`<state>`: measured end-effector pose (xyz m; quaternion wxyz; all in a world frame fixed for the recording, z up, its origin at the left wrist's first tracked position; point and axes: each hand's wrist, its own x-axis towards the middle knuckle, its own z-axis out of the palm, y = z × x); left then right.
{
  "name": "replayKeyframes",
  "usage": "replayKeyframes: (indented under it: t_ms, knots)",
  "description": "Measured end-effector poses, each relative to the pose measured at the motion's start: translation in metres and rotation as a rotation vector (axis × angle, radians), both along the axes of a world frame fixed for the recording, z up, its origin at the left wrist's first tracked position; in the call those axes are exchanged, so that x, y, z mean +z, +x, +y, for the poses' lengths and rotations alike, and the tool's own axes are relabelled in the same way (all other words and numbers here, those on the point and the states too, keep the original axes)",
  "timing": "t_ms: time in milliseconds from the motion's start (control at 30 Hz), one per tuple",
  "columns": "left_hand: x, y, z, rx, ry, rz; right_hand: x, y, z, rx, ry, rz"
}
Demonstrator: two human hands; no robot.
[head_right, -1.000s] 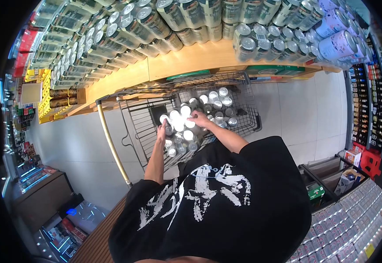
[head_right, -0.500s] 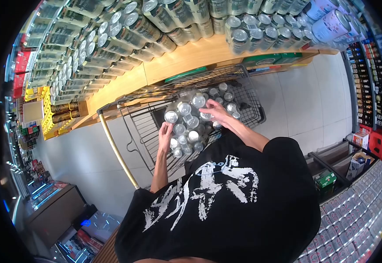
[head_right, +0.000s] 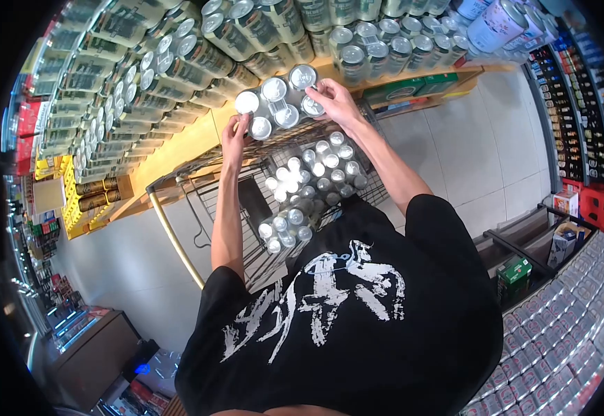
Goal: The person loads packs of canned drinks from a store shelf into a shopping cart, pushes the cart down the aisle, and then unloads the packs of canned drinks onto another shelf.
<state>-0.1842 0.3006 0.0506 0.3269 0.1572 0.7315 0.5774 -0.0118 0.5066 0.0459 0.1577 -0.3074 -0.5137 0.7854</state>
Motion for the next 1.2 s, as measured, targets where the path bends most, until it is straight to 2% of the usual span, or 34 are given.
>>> replayKeyframes:
  t_ms: [333, 500, 600, 667, 767, 867, 900, 1000, 1067, 1133, 1200]
  knots:
    - [-0.028, -0.022, 0.047, -0.092, -0.104, -0.060, -0.016, -0.034, 0.055, 0.080, 0.094, -0.228]
    - [-0.028, -0.036, 0.060, -0.090, -0.099, -0.077, -0.032, -0.037, 0.058, 0.063, 0.029, -0.198]
    - [-0.039, -0.050, 0.069, -0.005, -0.097, -0.122, -0.041, -0.048, 0.069, 0.086, 0.020, -0.163]
    - [-0.049, -0.059, 0.074, -0.058, -0.174, -0.091, -0.040, -0.049, 0.071, 0.077, -0.013, -0.175]
    - [-0.028, -0.052, 0.077, -0.083, -0.165, -0.147, -0.037, -0.047, 0.062, 0.079, 0.030, -0.163]
    - [-0.025, -0.048, 0.073, -0.155, -0.184, -0.135, -0.016, -0.037, 0.030, -0.040, 0.046, -0.102]
    - [-0.017, -0.044, 0.070, -0.170, -0.141, -0.197, -0.049, -0.036, 0.030, -0.031, 0.078, -0.053]
    - [-0.026, -0.038, 0.066, -0.224, -0.077, -0.106, -0.028, -0.023, 0.005, -0.114, -0.342, -0.083]
    - [-0.029, -0.038, 0.069, -0.208, -0.101, -0.080, -0.033, -0.020, 0.011, -0.043, -0.416, -0.010]
    - [-0.026, -0.040, 0.073, -0.257, -0.106, -0.044, -0.054, -0.031, 0.018, -0.091, -0.504, 0.062]
    - [-0.029, -0.033, 0.074, -0.227, -0.091, -0.025, -0.066, -0.029, 0.021, -0.041, -0.459, 0.104]
